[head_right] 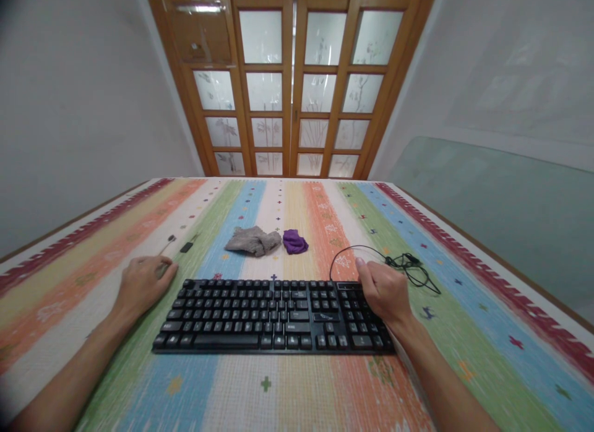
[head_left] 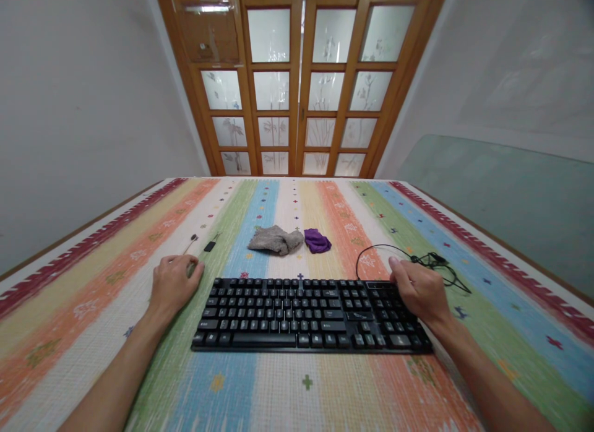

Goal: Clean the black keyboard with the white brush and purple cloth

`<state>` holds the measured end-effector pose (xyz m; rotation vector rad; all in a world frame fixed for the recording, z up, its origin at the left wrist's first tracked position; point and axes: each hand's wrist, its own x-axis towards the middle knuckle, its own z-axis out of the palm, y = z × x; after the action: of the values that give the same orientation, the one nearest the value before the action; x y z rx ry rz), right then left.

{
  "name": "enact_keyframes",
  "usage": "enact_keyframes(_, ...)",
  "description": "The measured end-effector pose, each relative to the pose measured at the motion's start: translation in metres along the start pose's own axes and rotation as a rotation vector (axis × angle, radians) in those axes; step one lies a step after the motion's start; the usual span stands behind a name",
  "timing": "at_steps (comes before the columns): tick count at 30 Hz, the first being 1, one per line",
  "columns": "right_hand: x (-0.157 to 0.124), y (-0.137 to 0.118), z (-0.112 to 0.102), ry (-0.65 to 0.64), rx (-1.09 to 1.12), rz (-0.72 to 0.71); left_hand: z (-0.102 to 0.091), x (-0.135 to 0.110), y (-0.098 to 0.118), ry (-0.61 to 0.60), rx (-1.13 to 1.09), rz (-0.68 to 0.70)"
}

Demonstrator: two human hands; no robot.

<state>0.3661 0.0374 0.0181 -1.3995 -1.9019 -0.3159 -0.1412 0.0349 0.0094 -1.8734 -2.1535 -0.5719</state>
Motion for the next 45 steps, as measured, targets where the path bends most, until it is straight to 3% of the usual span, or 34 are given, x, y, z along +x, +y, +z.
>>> enact_keyframes(5,-0.001,0.002,0.0,0.008,0.0,-0.028,-0.005,0.001,0.001,-0.019,-0.08,-0.006)
enact_keyframes(10,0.0,-0.002,0.0,0.022,0.001,-0.064,-0.007,0.003,0.0,-0.011,-0.334,-0.187)
enact_keyframes(20,0.0,-0.013,0.002,-0.005,0.001,-0.067,-0.023,0.002,0.006,0.136,-0.495,-0.305)
enact_keyframes(26,0.0,-0.02,0.003,-0.015,0.041,0.003,-0.031,0.004,0.013,0.232,-0.72,-0.388)
enact_keyframes(37,0.0,-0.046,0.008,-0.127,0.29,0.096,-0.032,0.001,0.025,0.402,-1.105,-0.288)
enact_keyframes(42,0.005,-0.056,0.003,-0.158,0.407,0.151,-0.033,-0.001,0.032,0.355,-1.306,-0.211)
enact_keyframes(45,0.006,-0.073,0.003,-0.253,0.589,0.221,-0.036,-0.002,0.038,0.283,-1.471,-0.181)
